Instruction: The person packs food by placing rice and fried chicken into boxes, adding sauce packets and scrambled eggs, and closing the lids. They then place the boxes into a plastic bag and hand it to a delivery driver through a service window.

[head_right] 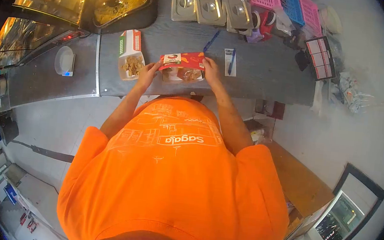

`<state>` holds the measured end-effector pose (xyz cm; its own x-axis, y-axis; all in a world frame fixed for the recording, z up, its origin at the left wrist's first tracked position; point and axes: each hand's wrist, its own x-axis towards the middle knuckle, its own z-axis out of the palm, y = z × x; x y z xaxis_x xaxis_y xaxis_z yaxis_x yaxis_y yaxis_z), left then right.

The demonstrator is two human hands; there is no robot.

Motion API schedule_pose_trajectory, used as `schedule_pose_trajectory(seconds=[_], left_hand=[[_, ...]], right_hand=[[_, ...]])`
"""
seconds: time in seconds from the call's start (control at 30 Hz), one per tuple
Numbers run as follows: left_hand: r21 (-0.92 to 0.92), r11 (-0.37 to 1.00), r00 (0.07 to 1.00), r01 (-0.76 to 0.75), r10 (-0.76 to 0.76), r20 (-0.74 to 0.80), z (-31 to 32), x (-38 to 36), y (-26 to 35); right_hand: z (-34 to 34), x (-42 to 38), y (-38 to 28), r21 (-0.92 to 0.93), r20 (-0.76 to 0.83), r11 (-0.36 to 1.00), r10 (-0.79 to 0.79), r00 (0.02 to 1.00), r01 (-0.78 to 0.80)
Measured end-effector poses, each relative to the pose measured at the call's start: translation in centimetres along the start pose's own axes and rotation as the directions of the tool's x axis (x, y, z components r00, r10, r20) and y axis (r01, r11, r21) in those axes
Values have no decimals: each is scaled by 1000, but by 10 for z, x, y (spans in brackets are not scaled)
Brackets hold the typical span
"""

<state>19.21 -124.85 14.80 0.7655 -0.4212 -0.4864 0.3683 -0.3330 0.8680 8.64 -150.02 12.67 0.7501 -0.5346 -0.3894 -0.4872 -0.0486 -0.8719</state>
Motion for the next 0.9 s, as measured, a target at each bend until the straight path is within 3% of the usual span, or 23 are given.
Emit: schedule_pose_trajectory(seconds=[0.13,0.2,0.23,0.3,0.33,0.4,0.43,0.5,0.53,0.6,0.63,0.67,0.73,0.77,0.83,0.87,0.9], left_hand=[[-5,1000,1000,7,-7,-25,5,-5,-4],[14,991,988,-136,137,-66,9,0,-28],[13,990,988,-138,138,-68,10,3,-40],[356,897,933,-262,329,-144,12,6,-61],[354,897,933,-263,331,-144,13,9,-67],[187,958,967,-218,238,-94,15,15,-72],[185,959,967,-216,236,-94,15,15,-69],[132,987,996,89,-89,-5,10,18,-47],[131,987,996,91,-91,-8,7,14,-28],[525,851,999,-23,36,-13,3,9,14],[638,744,952,-198,300,-54,6,18,-1],[639,742,951,-203,305,-52,7,17,12],[802,354,853,-480,403,333,9,14,37],[801,353,851,-483,403,336,11,12,47],[669,335,745,-663,213,632,14,10,58],[669,334,744,-664,215,633,15,11,56],[662,294,723,-690,228,652,16,13,52]], right_hand=[[3,3,23,-23,-35,999,-33,999,33],[0,-6,8,39,27,999,11,1000,-12],[0,-5,11,38,28,999,9,1000,-10],[-1,1,34,-28,74,998,-49,996,52],[0,7,55,-30,73,998,-50,996,53],[2,20,92,-213,14,972,-102,995,102],[0,16,84,-215,15,971,-100,995,101],[-5,3,38,-359,19,926,-118,993,117],[-8,-5,18,-358,22,926,-118,993,118],[-16,-15,-23,-484,131,783,-375,918,390],[-22,-19,-38,-527,316,689,-385,867,498],[-25,-20,-45,-528,312,688,-389,867,499],[-29,-23,-50,-604,614,325,-392,686,727],[-30,-25,-50,-607,611,327,-392,688,725],[-29,-25,-49,-601,631,398,-296,717,693],[-29,-25,-46,-602,630,397,-297,718,693],[-29,-24,-40,-580,670,307,-347,656,754]])
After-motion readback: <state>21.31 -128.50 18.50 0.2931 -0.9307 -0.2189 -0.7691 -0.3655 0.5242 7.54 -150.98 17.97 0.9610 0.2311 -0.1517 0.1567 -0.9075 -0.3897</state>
